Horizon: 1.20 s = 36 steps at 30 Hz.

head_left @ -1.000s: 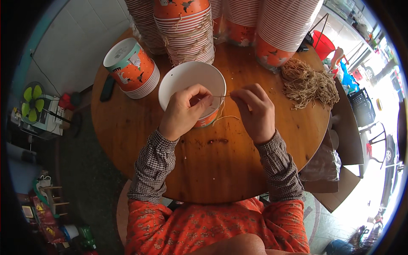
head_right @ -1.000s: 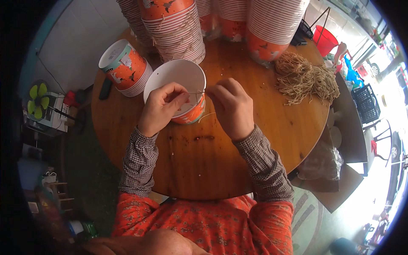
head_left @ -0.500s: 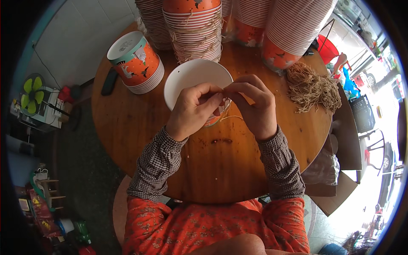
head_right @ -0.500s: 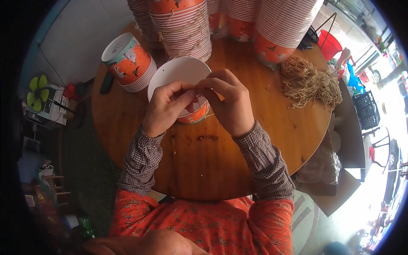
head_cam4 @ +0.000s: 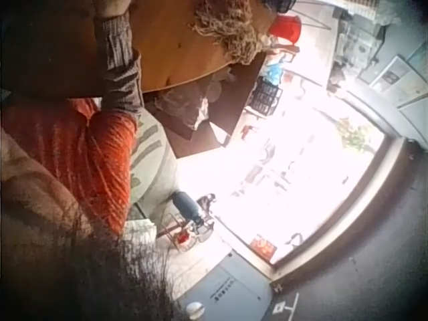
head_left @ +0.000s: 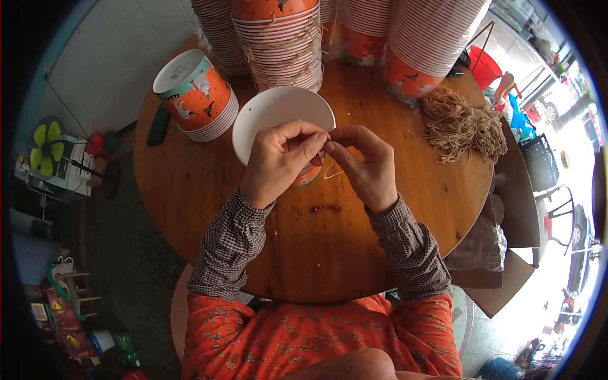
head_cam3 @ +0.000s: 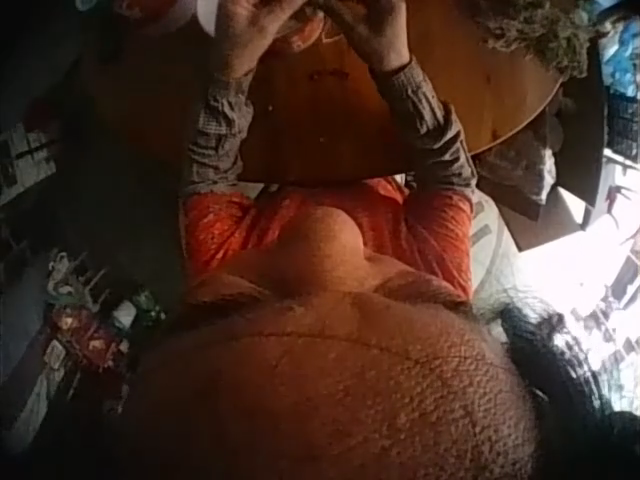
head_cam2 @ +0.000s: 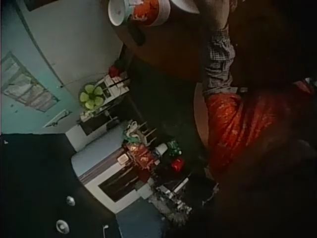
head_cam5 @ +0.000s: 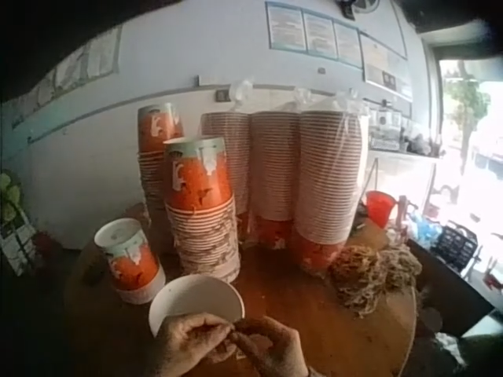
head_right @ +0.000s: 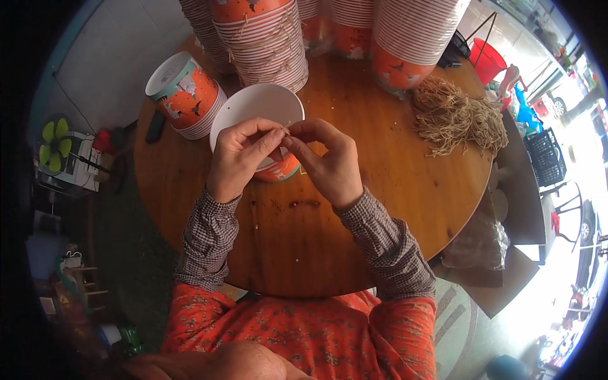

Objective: Attaching string handles to printed paper buckets at a wooden table.

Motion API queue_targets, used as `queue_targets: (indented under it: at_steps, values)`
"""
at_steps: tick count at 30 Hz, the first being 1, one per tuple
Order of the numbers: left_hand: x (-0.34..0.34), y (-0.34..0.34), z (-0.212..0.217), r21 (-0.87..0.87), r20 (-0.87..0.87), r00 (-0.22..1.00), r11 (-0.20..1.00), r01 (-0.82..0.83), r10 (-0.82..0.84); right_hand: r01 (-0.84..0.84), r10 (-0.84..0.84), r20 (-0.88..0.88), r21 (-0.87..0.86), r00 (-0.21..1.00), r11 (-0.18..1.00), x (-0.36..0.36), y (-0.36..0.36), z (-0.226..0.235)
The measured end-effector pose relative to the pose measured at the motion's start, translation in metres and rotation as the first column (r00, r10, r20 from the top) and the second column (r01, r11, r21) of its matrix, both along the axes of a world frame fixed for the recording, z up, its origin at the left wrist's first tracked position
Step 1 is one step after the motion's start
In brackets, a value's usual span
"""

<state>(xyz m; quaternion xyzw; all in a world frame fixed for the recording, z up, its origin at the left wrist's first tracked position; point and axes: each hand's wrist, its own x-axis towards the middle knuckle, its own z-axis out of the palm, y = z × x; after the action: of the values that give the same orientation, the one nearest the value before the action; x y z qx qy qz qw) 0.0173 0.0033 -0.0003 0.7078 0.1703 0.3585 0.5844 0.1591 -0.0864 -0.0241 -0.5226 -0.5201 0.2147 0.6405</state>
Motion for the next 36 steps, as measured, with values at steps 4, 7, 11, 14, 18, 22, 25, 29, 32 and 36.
queue_targets:
  at_steps: [4,7,11,14,18,22,25,29,32,36]
  values:
    - [0.001,-0.003,0.001,0.073,0.011,1.000,0.997,-0.029,0.028,0.016,-0.019,-0.054,-0.070,0.998,0.997,0.000,-0.002,-0.002]
    - [-0.002,-0.003,0.001,0.106,-0.058,0.998,0.994,-0.006,0.012,-0.013,-0.001,-0.139,-0.104,0.990,0.994,0.000,-0.002,-0.002]
    - [0.000,-0.004,0.000,0.108,-0.068,0.996,0.993,-0.051,0.058,0.053,-0.053,-0.055,-0.005,0.997,0.999,-0.003,-0.001,-0.004]
    - [0.000,-0.006,0.001,0.042,-0.055,0.996,0.996,-0.074,0.076,0.049,-0.049,0.002,0.037,0.999,0.998,-0.007,-0.001,-0.006]
    - [-0.001,-0.005,-0.001,0.124,-0.085,0.991,0.988,-0.093,0.104,0.076,-0.077,0.042,0.032,0.996,0.997,-0.008,-0.002,-0.008]
    - [0.001,-0.009,0.001,0.282,-0.097,0.980,0.949,-0.143,0.176,0.116,-0.121,0.085,0.060,0.989,0.991,-0.007,-0.002,-0.007]
    - [0.004,-0.010,0.001,0.523,-0.016,0.970,0.829,-0.198,0.242,0.111,-0.113,0.035,0.047,0.993,0.993,-0.005,-0.003,-0.003]
    - [0.008,-0.009,-0.005,0.676,0.077,0.956,0.690,-0.258,0.282,0.101,-0.102,0.024,0.023,0.995,0.995,-0.003,-0.004,-0.002]
    - [0.009,-0.009,-0.007,0.710,0.099,0.949,0.646,-0.278,0.300,0.159,-0.163,0.100,0.049,0.982,0.986,-0.005,-0.005,-0.002]
    - [0.009,-0.011,-0.007,0.721,0.108,0.936,0.621,-0.306,0.335,0.213,-0.244,0.251,0.143,0.937,0.967,-0.007,-0.004,-0.001]
